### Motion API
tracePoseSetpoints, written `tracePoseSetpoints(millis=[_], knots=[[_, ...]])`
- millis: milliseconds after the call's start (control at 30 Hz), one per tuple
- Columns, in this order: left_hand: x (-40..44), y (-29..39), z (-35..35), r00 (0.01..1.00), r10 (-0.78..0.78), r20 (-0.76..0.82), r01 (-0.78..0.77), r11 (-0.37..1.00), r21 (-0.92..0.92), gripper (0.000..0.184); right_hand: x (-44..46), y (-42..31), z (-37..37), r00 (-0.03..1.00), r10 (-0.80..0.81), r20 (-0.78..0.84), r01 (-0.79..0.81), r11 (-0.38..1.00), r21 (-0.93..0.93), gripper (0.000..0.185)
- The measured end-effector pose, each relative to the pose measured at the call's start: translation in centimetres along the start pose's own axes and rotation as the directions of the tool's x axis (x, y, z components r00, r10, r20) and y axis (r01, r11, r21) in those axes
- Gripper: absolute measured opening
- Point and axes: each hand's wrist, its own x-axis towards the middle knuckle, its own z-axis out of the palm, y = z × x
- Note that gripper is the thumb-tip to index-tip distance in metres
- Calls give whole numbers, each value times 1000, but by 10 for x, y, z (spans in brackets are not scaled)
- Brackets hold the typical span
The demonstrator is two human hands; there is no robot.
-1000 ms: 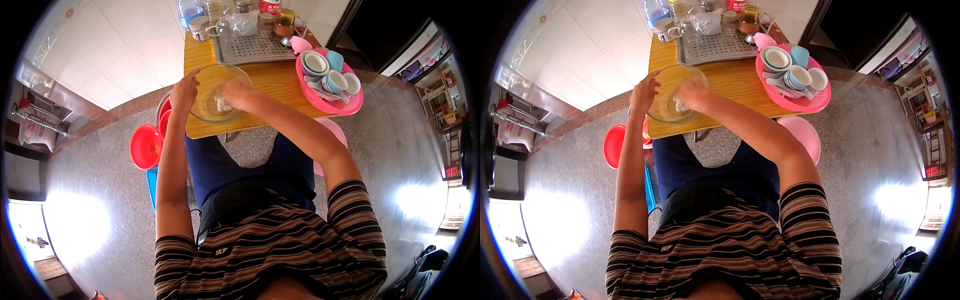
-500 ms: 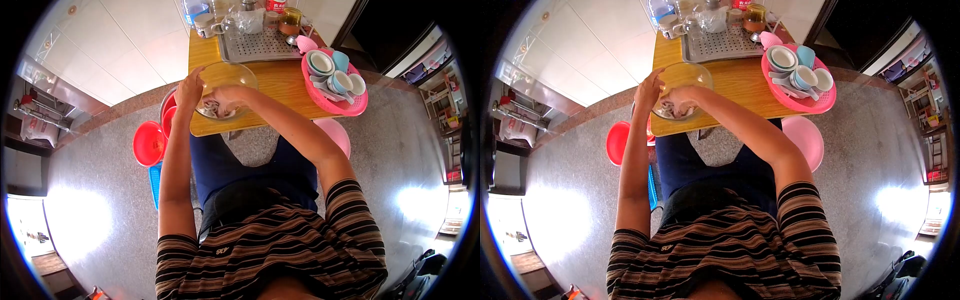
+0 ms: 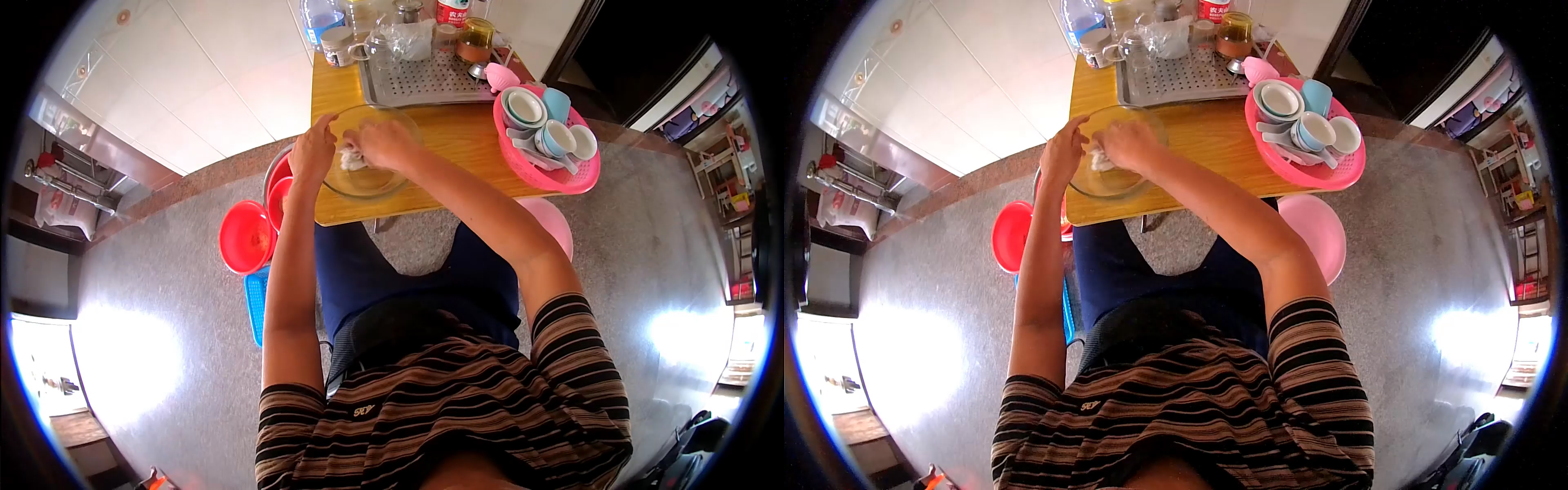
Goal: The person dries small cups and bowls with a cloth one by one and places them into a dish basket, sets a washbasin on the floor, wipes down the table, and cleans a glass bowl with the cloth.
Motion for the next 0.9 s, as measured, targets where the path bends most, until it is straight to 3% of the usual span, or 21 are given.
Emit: tracePoseSetpoints(millis=[67,167,233,367,433,567,633,667,733,767,800,833,900], knots=[[1,2,0,998,46,-34,-45,998,38,36,2,0,9,996,-85,-3,85,992,97,39],[2,4,0,998,-61,-1,61,996,61,36,-1,-4,14,980,-200,-10,199,965,171,45],[1,6,-2,995,-90,32,89,996,25,36,-5,1,3,902,-313,299,213,922,323,47],[2,2,0,997,-63,35,64,998,-22,36,-15,14,-11,850,-369,377,207,891,405,46],[1,5,-2,993,-102,62,106,992,-75,36,-22,11,-13,950,-156,271,153,988,33,38],[1,5,1,999,-45,12,44,999,17,35,-19,13,-4,987,-96,132,102,994,-39,30],[0,7,3,960,189,-206,-151,970,188,34,-18,6,-7,987,18,159,-3,995,-95,28],[1,8,4,960,190,-204,-152,970,189,34,-19,4,-7,987,19,159,-4,996,-93,28],[0,32,-14,755,537,-377,-491,844,217,31,-21,2,-4,998,39,53,-34,996,-84,25],[-3,34,-15,753,539,-377,-494,842,217,31,-20,3,-3,998,42,51,-37,996,-84,25],[-7,35,-15,858,488,-159,-481,873,85,29,-18,5,1,997,57,55,-52,995,-82,22],[-9,36,-16,899,431,79,-430,902,-39,27,-17,5,4,996,70,61,-65,995,-80,20],[-9,34,-12,906,417,75,-416,909,-31,26,-17,7,11,996,90,1,-90,995,-37,19]])
